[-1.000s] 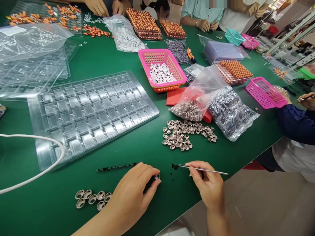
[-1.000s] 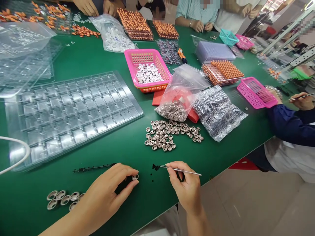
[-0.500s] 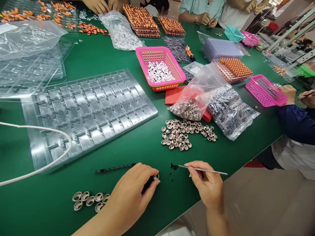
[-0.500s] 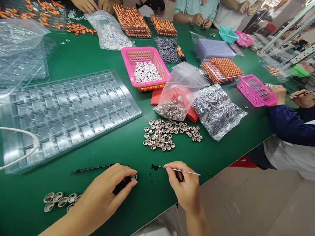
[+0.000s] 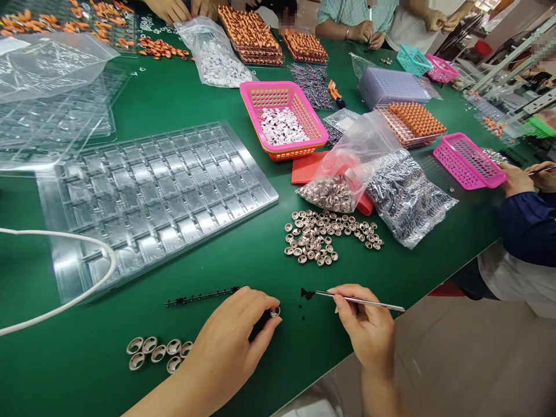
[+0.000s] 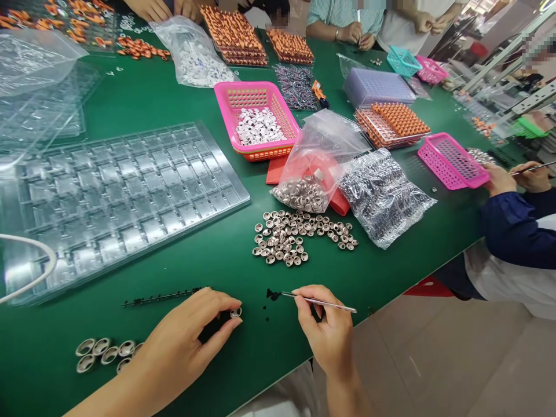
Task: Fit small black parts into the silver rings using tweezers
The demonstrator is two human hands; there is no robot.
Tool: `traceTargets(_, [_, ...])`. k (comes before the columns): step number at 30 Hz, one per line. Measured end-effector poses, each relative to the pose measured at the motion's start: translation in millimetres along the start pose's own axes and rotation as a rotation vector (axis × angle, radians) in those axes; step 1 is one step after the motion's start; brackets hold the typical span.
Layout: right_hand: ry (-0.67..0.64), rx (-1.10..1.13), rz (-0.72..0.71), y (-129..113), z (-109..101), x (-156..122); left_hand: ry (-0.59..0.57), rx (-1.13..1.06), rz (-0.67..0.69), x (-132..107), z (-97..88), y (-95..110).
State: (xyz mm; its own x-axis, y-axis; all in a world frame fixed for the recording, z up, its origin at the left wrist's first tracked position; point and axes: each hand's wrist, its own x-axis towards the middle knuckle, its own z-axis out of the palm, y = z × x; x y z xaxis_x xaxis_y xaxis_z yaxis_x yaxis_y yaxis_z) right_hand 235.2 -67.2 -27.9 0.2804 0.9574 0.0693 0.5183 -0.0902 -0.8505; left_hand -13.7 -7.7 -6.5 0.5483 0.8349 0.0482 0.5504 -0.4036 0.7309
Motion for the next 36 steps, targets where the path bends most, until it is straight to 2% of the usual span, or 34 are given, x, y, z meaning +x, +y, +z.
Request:
traceTargets(9, [-0.020, -0.020, -0.045, -6.3, -0.2, 4.9, -0.012, 0.015, -0.013, 0.7, -0.9, 1.3])
traceTargets(18, [0.014, -0.021, -0.035, 3.1, -1.0, 0.5, -0.016, -0.034, -0.023, 0.3, 0.4, 2.4])
traceTargets(25, [0.026, -0.044, -0.055, -3.5, -2.5, 3.2, -0.009, -0.028, -0.029, -1.6, 2.3, 0.8])
traceTargets(36, [0.177, 0.097, 0.005, -5.1, 3.5, -0.8, -0.011, -0.012, -0.027, -1.4, 3.7, -0.4])
